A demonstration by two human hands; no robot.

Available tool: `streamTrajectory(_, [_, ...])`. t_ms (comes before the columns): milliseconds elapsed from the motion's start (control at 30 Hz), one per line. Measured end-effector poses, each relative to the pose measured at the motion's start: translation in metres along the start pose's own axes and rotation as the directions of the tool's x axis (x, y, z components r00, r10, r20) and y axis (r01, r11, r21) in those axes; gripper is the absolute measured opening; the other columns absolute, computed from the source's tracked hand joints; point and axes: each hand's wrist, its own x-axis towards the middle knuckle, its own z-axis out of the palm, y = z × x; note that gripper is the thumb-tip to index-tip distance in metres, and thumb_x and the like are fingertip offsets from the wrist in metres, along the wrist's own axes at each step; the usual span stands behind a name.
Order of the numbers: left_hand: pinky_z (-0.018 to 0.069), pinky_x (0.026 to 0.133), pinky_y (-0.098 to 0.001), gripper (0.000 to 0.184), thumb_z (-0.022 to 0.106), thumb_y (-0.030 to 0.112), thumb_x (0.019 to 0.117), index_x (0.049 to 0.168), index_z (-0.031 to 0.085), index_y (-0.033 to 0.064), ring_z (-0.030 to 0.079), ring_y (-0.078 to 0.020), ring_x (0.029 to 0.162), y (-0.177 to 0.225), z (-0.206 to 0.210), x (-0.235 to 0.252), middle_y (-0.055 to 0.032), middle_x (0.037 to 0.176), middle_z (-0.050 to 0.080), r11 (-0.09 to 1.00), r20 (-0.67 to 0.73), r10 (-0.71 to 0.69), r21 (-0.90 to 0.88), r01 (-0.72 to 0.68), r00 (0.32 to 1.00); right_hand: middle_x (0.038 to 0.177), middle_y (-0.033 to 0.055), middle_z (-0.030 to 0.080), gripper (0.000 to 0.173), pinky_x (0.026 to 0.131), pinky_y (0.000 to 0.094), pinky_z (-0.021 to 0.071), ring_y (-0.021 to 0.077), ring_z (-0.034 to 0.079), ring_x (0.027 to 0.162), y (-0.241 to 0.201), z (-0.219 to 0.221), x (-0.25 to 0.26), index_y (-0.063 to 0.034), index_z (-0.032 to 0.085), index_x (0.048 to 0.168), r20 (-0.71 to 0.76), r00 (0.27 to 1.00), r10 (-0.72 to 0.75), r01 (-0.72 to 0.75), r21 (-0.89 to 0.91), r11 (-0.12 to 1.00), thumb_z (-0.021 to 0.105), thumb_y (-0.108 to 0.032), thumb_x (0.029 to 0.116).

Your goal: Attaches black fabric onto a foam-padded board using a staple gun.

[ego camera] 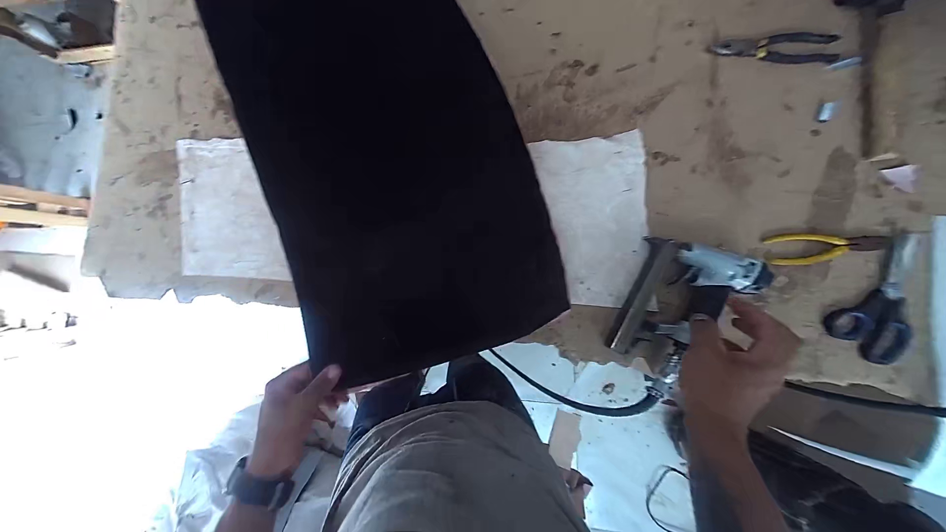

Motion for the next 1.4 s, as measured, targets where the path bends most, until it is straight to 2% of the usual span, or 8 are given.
streamTrajectory(133, [0.0606, 0.067, -0.0381, 0.018, 0.081, 0.017, 0.0875, 0.081, 0.070, 0.0037, 0.067, -0.0218, 0.068, -0.004, 0.005, -0.006, -0.0106, 0.077, 0.070, 0.919, -0.141, 0.390, 0.117, -0.376, 0.910, 0.140, 0.0212, 0.054, 0.043, 0.099, 0.0470, 0.0539, 0.0300, 0.056, 0.127, -0.064, 0.013, -0.065, 0.0006, 0.057, 0.137, 0.081, 0.984, -0.160, 0.137, 0.234, 0.963, 0.063, -0.019, 0.0992])
streamTrajectory(467, [0.0631, 0.068, -0.0413, 0.016, 0.082, 0.016, 0.0874, 0.081, 0.071, 0.0063, 0.070, -0.0213, 0.070, -0.072, -0.018, 0.004, -0.0075, 0.081, 0.073, 0.935, -0.081, 0.355, 0.035, -0.354, 0.931, 0.097, -0.0037, 0.072, 0.021, 0.069, 0.0335, 0.0608, 0.0115, 0.068, 0.080, -0.162, 0.095, -0.261, -0.0174, 0.073, 0.116, 0.511, 0.795, -0.327, 0.124, 0.391, 0.912, 0.062, -0.028, 0.1002])
streamTrajectory(567, [0.0593, 0.067, -0.0391, 0.019, 0.083, 0.026, 0.0857, 0.080, 0.071, 0.0129, 0.067, -0.0170, 0.076, -0.080, -0.023, 0.001, -0.0022, 0.097, 0.071, 0.891, -0.102, 0.425, 0.220, -0.397, 0.899, 0.109, -0.0050, 0.067, 0.024, 0.069, 0.0301, 0.0589, 0.0077, 0.065, 0.087, -0.180, 0.116, -0.285, -0.0218, 0.074, 0.120, 0.465, 0.754, -0.465, 0.348, 0.317, 0.882, 0.066, -0.027, 0.0973])
streamTrajectory(633, [0.0537, 0.072, -0.0392, 0.021, 0.084, 0.031, 0.0838, 0.079, 0.071, 0.0159, 0.060, -0.0185, 0.088, -0.087, -0.028, 0.004, -0.0037, 0.106, 0.061, 0.850, -0.106, 0.468, 0.325, -0.414, 0.877, 0.116, -0.0029, 0.063, 0.030, 0.086, 0.0351, 0.0573, 0.0117, 0.061, 0.105, -0.191, 0.134, -0.292, -0.0261, 0.073, 0.125, 0.414, 0.705, -0.575, 0.516, 0.257, 0.817, 0.070, -0.026, 0.0953])
streamTrajectory(767, [0.0511, 0.063, -0.0351, 0.020, 0.087, 0.030, 0.0822, 0.078, 0.073, 0.0161, 0.057, -0.0157, 0.074, -0.103, -0.035, 0.006, -0.0038, 0.103, 0.061, 0.866, -0.113, 0.445, 0.305, -0.395, 0.888, 0.112, -0.0051, 0.062, 0.022, 0.090, 0.0419, 0.0486, 0.0167, 0.055, 0.107, -0.190, 0.170, -0.304, -0.0322, 0.077, 0.115, 0.378, 0.587, -0.716, 0.714, 0.176, 0.678, 0.070, -0.031, 0.0951])
streamTrajectory(1033, [0.0527, 0.063, -0.0386, 0.030, 0.070, 0.044, 0.0966, 0.092, 0.077, 0.0155, 0.061, -0.0151, 0.065, -0.109, -0.053, 0.008, -0.0003, 0.078, 0.069, 0.964, -0.059, 0.234, 0.144, -0.224, 0.970, 0.112, -0.0061, 0.063, 0.019, 0.094, 0.0419, 0.0467, 0.0161, 0.055, 0.111, -0.173, 0.183, -0.306, -0.0298, 0.079, 0.112, 0.325, 0.525, -0.786, 0.768, 0.216, 0.603, 0.065, -0.029, 0.0986])
streamTrajectory(1200, [0.0554, 0.065, -0.0519, 0.046, 0.064, 0.064, 0.0927, 0.080, 0.075, 0.0217, 0.065, -0.0180, 0.063, -0.071, -0.041, 0.006, 0.0022, 0.067, 0.068, 0.843, 0.029, 0.195, 0.505, -0.182, 0.980, 0.113, -0.0070, 0.063, 0.016, 0.093, 0.0404, 0.0484, 0.0144, 0.055, 0.111, -0.178, 0.179, -0.302, -0.0299, 0.079, 0.109, 0.327, 0.541, -0.775, 0.747, 0.236, 0.622, 0.068, -0.030, 0.0974])
streamTrajectory(1400, [0.0614, 0.070, -0.0353, 0.023, 0.074, 0.034, 0.0939, 0.087, 0.075, 0.0125, 0.069, -0.0094, 0.068, -0.091, -0.026, 0.002, 0.0024, 0.075, 0.072, 0.921, -0.001, 0.333, 0.212, -0.325, 0.943, 0.137, -0.0031, 0.061, 0.025, 0.101, 0.0479, 0.0487, 0.0220, 0.056, 0.124, -0.182, 0.173, -0.295, -0.0352, 0.076, 0.120, 0.321, 0.531, -0.784, 0.780, 0.176, 0.600, 0.068, -0.039, 0.0970])
